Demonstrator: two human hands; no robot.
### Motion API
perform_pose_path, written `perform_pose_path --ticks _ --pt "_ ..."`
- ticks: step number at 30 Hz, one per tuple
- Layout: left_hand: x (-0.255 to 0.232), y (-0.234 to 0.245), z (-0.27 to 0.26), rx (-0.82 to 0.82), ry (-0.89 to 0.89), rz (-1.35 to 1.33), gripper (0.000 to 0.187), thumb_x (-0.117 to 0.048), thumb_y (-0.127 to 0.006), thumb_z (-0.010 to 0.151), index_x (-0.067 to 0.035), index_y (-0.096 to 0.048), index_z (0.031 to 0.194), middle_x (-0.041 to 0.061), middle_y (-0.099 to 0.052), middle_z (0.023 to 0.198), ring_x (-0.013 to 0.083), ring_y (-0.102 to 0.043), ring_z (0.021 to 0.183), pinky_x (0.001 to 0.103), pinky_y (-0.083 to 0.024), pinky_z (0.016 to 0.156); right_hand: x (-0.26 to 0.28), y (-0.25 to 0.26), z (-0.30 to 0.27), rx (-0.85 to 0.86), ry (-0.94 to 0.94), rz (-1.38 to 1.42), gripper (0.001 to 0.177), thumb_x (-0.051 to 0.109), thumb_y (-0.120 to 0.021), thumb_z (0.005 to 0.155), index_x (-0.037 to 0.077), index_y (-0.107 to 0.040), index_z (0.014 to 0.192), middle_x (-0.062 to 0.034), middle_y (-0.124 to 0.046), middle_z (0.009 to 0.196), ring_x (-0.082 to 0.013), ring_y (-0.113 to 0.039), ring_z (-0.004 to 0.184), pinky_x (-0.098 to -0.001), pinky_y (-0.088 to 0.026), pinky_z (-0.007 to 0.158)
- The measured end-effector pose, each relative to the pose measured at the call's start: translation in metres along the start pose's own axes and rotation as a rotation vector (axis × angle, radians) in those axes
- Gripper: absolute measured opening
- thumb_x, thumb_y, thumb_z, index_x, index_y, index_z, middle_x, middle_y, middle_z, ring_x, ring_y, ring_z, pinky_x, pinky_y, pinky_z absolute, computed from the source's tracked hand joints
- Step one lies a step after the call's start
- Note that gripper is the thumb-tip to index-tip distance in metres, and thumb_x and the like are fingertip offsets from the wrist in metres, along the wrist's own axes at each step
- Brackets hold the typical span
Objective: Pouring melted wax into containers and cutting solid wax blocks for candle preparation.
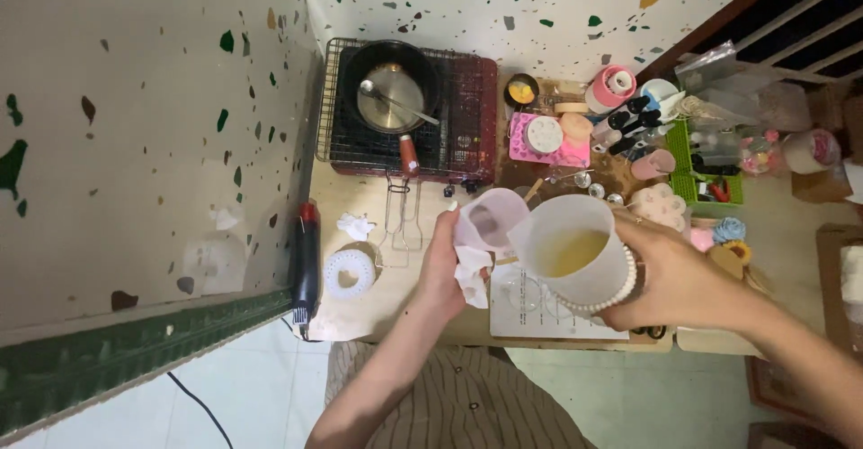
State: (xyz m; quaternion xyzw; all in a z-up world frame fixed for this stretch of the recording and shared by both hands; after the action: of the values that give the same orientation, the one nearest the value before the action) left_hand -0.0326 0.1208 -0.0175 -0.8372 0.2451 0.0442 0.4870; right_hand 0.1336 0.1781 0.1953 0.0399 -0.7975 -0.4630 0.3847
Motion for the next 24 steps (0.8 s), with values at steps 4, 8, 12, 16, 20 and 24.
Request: perform_pose_path --ticks 4,8,12,16,20,24 --pt "0.004 -0.004 -0.004 -0.023 -0.005 -0.012 0.050 -0.056 -0.049 0.100 -0.011 -0.062 0.117 0.004 -0.066 0.076 0.0147 -0.061 0.054 0.029 -0.047 0.044 0.010 0.009 0.002 0.121 -0.281 -0.070 0.088 0.019 -0.090 0.047 0.014 -0.062 0.130 -0.0076 -0.072 0.112 -0.0227 -0.071 0.105 -0.0361 -0.054 0.095" --pt "0.004 -0.007 -0.008 -0.064 -0.004 0.049 0.053 -0.056 -0.048 0.098 -0.010 -0.063 0.119 0.005 -0.067 0.076 0.0131 -0.061 0.055 0.028 -0.047 0.044 -0.014 0.010 0.000 0.137 -0.163 -0.039 0.085 0.021 -0.087 0.044 0.008 -0.062 0.124 -0.0084 -0.068 0.111 -0.0236 -0.066 0.103 -0.0373 -0.055 0.092" --pt "0.009 -0.008 -0.005 -0.025 0.020 -0.006 0.054 -0.059 -0.051 0.097 -0.009 -0.061 0.114 0.005 -0.063 0.070 0.0153 -0.059 0.049 0.029 -0.047 0.042 -0.014 0.020 0.001 0.195 -0.323 -0.174 0.078 0.025 -0.091 0.049 0.009 -0.064 0.120 -0.0084 -0.072 0.108 -0.0234 -0.065 0.102 -0.0374 -0.055 0.091" --pt "0.012 -0.011 -0.004 -0.025 0.026 -0.031 0.053 -0.057 -0.054 0.097 -0.007 -0.060 0.113 0.005 -0.064 0.071 0.0149 -0.061 0.051 0.029 -0.047 0.043 -0.020 0.027 0.001 0.222 -0.290 -0.217 0.076 0.023 -0.091 0.049 0.009 -0.064 0.119 -0.0069 -0.067 0.109 -0.0231 -0.063 0.104 -0.0370 -0.054 0.092" --pt "0.020 -0.007 0.006 -0.040 0.033 -0.013 0.053 -0.058 -0.053 0.097 -0.008 -0.059 0.111 0.006 -0.063 0.069 0.0157 -0.060 0.049 0.029 -0.046 0.042 -0.018 0.031 0.002 0.264 -0.244 -0.163 0.068 0.026 -0.092 0.050 0.008 -0.067 0.111 -0.0051 -0.068 0.109 -0.0204 -0.065 0.102 -0.0351 -0.056 0.091" --pt "0.024 -0.011 0.011 0.067 0.031 -0.027 0.054 -0.059 -0.051 0.099 -0.009 -0.061 0.114 0.005 -0.063 0.067 0.0148 -0.059 0.046 0.028 -0.047 0.041 -0.013 0.039 0.003 0.298 -0.393 -0.223 0.082 0.024 -0.093 0.050 0.015 -0.064 0.126 -0.0023 -0.070 0.108 -0.0178 -0.067 0.099 -0.0338 -0.058 0.088"
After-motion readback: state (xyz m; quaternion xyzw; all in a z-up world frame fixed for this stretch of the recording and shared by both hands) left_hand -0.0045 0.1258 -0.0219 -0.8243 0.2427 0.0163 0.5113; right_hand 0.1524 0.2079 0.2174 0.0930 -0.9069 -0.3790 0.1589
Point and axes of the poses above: each hand's wrist, its own z-axis towards the middle knuckle, its own y-axis out of the back of the hand, x = y × z, the point moved 5 cm from there along z, towards the middle knuckle
